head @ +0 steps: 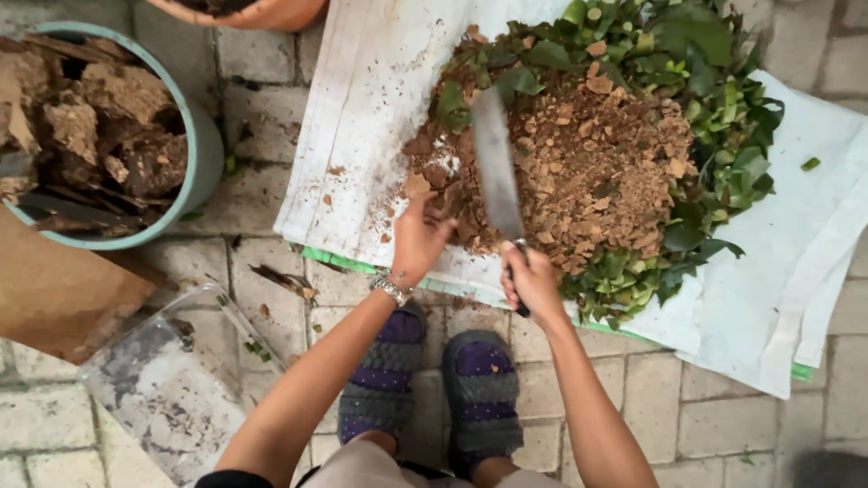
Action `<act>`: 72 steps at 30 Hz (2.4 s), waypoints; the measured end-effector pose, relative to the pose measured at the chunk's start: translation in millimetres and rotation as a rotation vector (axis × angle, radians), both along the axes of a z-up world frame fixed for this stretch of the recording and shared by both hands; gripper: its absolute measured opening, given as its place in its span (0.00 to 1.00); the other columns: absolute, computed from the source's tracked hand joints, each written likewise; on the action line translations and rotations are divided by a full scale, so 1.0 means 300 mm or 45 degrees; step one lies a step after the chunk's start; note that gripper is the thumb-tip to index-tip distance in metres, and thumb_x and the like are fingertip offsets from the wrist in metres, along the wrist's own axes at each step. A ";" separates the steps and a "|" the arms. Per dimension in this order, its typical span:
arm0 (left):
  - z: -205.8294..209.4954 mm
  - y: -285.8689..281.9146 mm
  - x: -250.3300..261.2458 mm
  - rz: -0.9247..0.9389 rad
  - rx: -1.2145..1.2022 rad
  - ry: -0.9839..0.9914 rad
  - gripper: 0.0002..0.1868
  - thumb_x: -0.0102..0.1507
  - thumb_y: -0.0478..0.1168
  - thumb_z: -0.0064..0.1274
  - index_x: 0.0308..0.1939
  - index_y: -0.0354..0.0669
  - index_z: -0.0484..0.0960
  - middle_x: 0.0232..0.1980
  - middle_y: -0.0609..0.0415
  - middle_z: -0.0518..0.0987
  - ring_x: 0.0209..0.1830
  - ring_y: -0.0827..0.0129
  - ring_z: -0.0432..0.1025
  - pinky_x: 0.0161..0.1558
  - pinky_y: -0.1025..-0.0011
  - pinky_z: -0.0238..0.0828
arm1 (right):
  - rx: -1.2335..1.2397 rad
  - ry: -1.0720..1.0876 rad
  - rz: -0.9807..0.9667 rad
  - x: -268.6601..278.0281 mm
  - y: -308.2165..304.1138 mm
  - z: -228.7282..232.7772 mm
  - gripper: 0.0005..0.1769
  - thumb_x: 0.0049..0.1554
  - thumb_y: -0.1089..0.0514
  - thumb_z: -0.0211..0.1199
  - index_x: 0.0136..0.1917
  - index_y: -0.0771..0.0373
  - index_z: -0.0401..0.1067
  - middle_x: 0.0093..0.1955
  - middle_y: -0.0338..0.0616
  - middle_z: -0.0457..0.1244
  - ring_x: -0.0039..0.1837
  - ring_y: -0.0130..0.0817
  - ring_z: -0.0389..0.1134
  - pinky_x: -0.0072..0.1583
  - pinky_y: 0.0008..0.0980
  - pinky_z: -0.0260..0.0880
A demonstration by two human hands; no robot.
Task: Chopping dry tree bark into smaller pieces using a large knife on a plastic sheet.
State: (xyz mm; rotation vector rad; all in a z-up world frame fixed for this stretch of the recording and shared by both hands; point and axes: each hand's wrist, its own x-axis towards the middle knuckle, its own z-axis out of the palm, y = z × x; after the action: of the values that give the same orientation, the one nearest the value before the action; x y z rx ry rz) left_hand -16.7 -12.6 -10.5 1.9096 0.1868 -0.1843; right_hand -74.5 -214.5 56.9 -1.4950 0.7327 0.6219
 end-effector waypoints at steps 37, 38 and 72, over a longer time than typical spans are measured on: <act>0.214 -0.035 0.350 0.052 -0.759 0.517 0.20 0.67 0.57 0.48 0.39 0.43 0.78 0.24 0.60 0.74 0.17 0.79 0.65 0.19 0.78 0.61 | -0.010 -0.008 -0.324 -0.396 0.044 -0.078 0.12 0.62 0.54 0.58 0.42 0.64 0.63 0.28 0.40 0.58 0.24 0.29 0.59 0.27 0.36 0.63; 0.207 -0.043 0.369 0.047 -0.723 0.498 0.26 0.67 0.63 0.43 0.34 0.43 0.76 0.22 0.62 0.72 0.16 0.79 0.63 0.17 0.78 0.57 | -0.007 -0.023 -0.313 -0.393 0.044 -0.076 0.12 0.62 0.54 0.57 0.42 0.64 0.64 0.28 0.40 0.58 0.24 0.29 0.59 0.26 0.36 0.63; 0.244 -0.068 0.318 -0.825 0.283 -0.172 0.16 0.70 0.43 0.53 0.46 0.31 0.69 0.34 0.31 0.79 0.37 0.37 0.75 0.40 0.49 0.71 | 0.009 -0.038 -0.303 -0.398 0.029 -0.092 0.15 0.63 0.54 0.58 0.39 0.65 0.61 0.28 0.41 0.58 0.25 0.28 0.59 0.27 0.35 0.62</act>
State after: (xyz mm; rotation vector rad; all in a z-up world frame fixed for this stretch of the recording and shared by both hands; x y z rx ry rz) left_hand 78.6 -32.9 62.6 2.1411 -0.5317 -0.4804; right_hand -193.9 -205.8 29.3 -1.3825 0.8690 0.4208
